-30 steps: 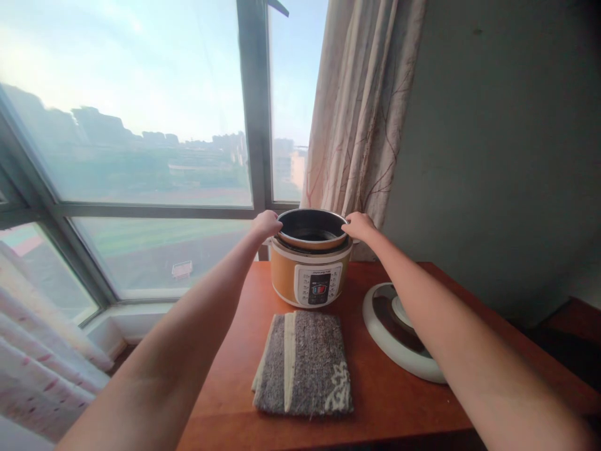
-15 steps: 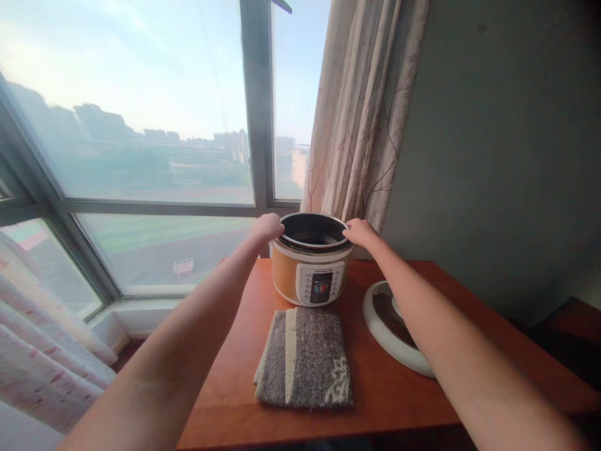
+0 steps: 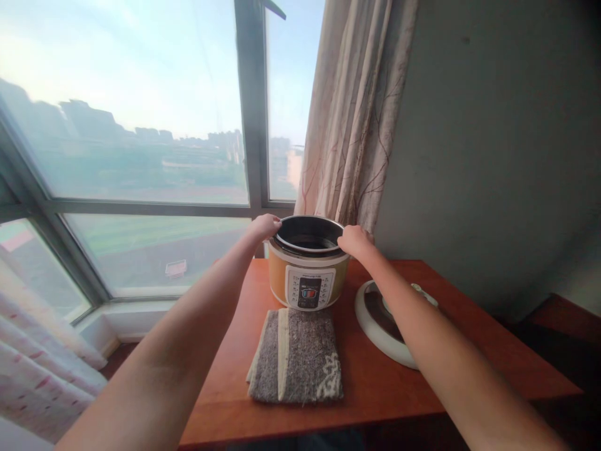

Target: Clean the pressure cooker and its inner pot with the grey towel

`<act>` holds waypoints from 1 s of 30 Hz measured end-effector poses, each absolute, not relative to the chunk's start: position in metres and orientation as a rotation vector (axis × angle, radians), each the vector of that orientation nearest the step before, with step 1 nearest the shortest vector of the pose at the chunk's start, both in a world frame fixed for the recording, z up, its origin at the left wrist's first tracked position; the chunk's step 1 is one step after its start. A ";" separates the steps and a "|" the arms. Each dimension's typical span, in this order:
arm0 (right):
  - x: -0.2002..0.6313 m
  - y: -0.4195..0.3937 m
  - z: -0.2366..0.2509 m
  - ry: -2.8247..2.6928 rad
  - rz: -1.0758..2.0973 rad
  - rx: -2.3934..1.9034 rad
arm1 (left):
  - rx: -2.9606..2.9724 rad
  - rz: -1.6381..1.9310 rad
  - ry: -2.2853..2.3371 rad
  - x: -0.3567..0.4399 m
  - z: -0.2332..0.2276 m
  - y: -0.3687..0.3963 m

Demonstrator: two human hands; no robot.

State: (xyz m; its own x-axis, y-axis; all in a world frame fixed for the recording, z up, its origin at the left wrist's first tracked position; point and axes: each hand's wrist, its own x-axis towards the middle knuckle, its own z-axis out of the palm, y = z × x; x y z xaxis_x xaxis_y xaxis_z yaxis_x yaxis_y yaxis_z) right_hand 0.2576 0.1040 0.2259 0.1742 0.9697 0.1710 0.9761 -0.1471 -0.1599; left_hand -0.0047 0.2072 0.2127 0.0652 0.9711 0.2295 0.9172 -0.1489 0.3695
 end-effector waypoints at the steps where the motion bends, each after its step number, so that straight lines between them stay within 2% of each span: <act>1: 0.257 0.101 0.226 -1.881 -0.042 -2.220 | 2.203 0.643 1.956 -0.005 0.212 0.208; 21: 0.298 0.126 0.210 -1.924 0.009 -2.062 | 2.241 0.628 2.168 0.012 0.213 0.150; 30: 0.288 0.120 0.216 -1.927 0.007 -2.131 | 2.154 0.745 2.040 0.007 0.200 0.161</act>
State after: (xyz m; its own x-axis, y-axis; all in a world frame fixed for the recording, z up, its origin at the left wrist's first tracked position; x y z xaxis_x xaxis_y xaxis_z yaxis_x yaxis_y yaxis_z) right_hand 0.2878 0.1202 0.2158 0.1162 0.9778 0.1743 0.9765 -0.0804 -0.2001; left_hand 0.0067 0.1615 0.1995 -0.0068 0.9579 0.2872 0.9176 -0.1082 0.3824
